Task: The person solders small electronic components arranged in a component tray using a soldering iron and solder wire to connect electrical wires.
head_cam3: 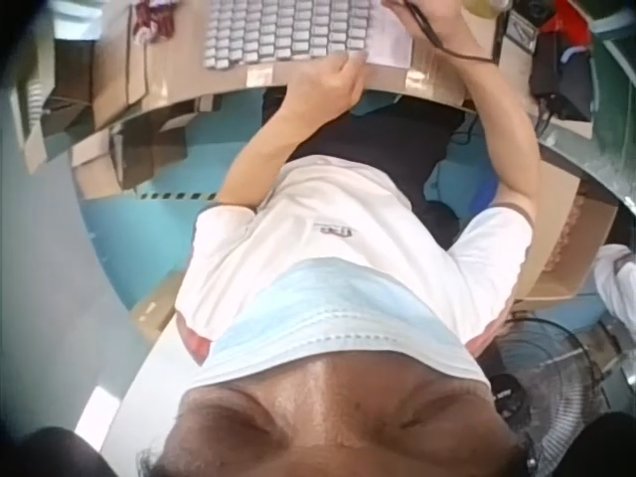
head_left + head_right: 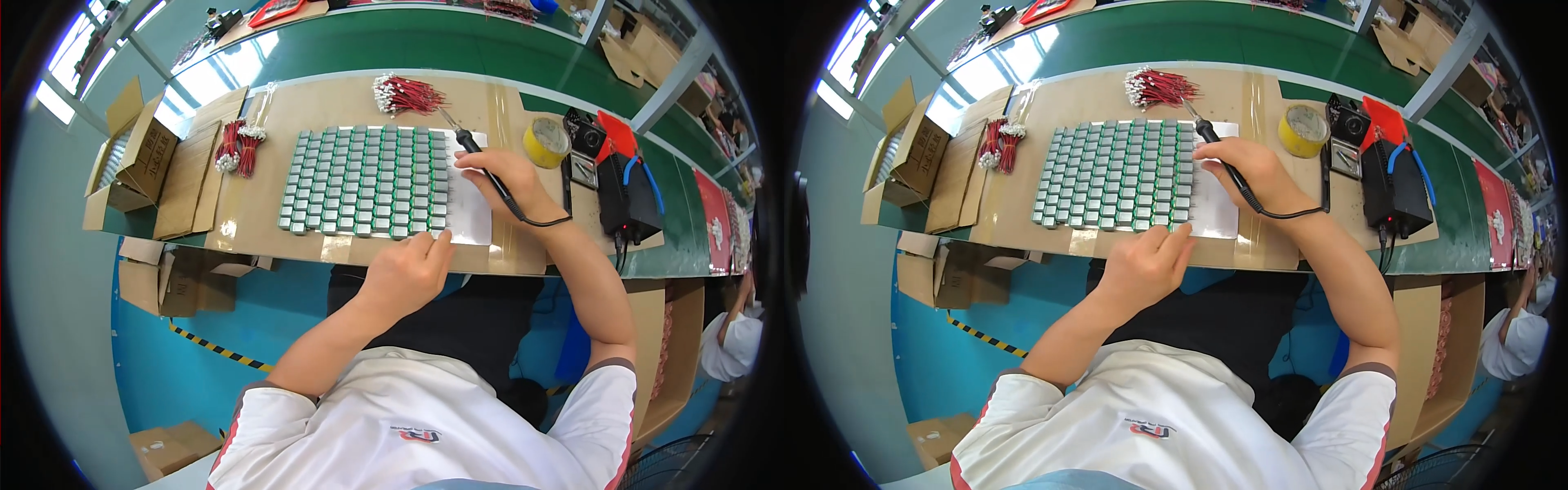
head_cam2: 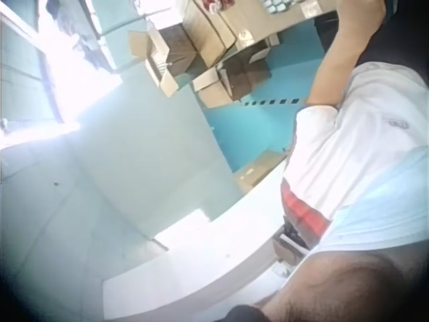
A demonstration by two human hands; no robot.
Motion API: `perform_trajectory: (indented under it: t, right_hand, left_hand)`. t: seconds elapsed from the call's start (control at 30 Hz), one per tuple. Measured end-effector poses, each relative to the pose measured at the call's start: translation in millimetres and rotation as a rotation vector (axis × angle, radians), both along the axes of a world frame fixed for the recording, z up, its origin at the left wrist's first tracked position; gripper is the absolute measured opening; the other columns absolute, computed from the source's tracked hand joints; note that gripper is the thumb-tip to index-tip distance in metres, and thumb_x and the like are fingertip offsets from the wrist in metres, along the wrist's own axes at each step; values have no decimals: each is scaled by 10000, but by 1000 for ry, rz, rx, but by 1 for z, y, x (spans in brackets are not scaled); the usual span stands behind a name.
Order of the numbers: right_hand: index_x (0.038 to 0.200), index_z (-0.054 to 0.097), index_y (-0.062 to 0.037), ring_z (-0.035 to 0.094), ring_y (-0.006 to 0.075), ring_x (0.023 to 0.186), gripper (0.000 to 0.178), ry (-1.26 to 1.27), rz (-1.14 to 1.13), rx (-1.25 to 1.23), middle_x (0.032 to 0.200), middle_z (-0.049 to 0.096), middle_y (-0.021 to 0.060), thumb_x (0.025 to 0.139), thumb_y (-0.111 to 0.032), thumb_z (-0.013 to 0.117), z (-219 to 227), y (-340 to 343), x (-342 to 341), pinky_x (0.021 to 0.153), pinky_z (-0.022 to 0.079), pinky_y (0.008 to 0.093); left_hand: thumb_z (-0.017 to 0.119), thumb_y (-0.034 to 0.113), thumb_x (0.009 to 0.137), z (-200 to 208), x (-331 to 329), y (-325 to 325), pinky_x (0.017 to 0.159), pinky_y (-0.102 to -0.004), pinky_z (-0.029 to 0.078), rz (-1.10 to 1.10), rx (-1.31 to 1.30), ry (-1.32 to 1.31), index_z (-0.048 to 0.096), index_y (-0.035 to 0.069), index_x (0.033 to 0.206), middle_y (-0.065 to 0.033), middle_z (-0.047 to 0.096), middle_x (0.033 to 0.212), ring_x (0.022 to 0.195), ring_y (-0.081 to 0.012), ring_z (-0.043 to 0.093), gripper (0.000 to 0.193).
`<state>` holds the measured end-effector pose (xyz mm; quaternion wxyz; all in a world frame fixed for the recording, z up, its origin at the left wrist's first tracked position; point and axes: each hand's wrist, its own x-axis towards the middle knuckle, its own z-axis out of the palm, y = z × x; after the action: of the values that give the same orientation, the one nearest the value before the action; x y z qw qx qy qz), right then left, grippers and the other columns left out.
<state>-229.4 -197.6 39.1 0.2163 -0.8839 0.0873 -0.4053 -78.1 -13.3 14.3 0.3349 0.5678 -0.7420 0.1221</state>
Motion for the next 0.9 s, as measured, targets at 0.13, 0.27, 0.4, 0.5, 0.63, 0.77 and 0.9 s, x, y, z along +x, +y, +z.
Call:
perform_trajectory:
  t: [0.13,0.27,0.4,0.5,0.63,0.77,0.9]
  right_hand:
    - [1101,649,-29,686,336,923,295,125,-2,-100,1044,712,155,820,45,702,-3,-5,8,808,552,396]
    - [1135,632,-42,673,350,907,340,216,1,-87,1040,698,160,814,48,700,-7,-6,12,786,545,415]
    - [1113,625,-62,647,350,839,312,204,-4,-132,938,652,155,822,29,691,-11,-7,14,730,539,420]
    - [1116,622,-60,635,349,858,323,213,1,-163,940,639,158,815,36,690,-10,-7,17,746,530,418]
    - [1119,621,-57,625,347,872,339,234,11,-159,945,628,159,804,50,688,-14,-9,18,761,522,418]
    - [1122,622,-58,628,345,877,356,211,12,-146,948,634,154,795,62,693,-15,-5,23,770,524,419]
    - [1110,624,-59,640,341,867,341,151,19,-151,976,658,155,799,58,698,-19,-10,24,767,533,412]
  left_hand:
    - [741,137,840,-8,0,-9,445,-293,453,31,15,-114,718,30,1005,-35,507,648,498,-178,555,199]
    - [723,149,852,-10,3,-11,451,-286,458,36,78,-164,727,23,1009,-35,511,654,502,-170,562,202]
    - [712,141,857,-12,3,-13,449,-285,458,14,71,-134,730,19,1001,-36,511,653,505,-165,567,190]
    - [661,119,821,-10,5,-11,473,-277,480,2,119,-136,714,-5,1048,-54,557,707,539,-169,596,264]
    - [695,126,867,-10,4,-11,460,-285,471,10,97,-120,729,8,987,-35,504,653,514,-171,577,171]
    - [752,172,828,-8,11,-3,460,-291,479,-5,133,-133,697,-1,1127,-46,559,689,499,-176,560,350]
    - [895,209,721,60,50,47,463,-203,377,-438,634,842,559,-25,1318,9,525,616,482,-72,461,724]
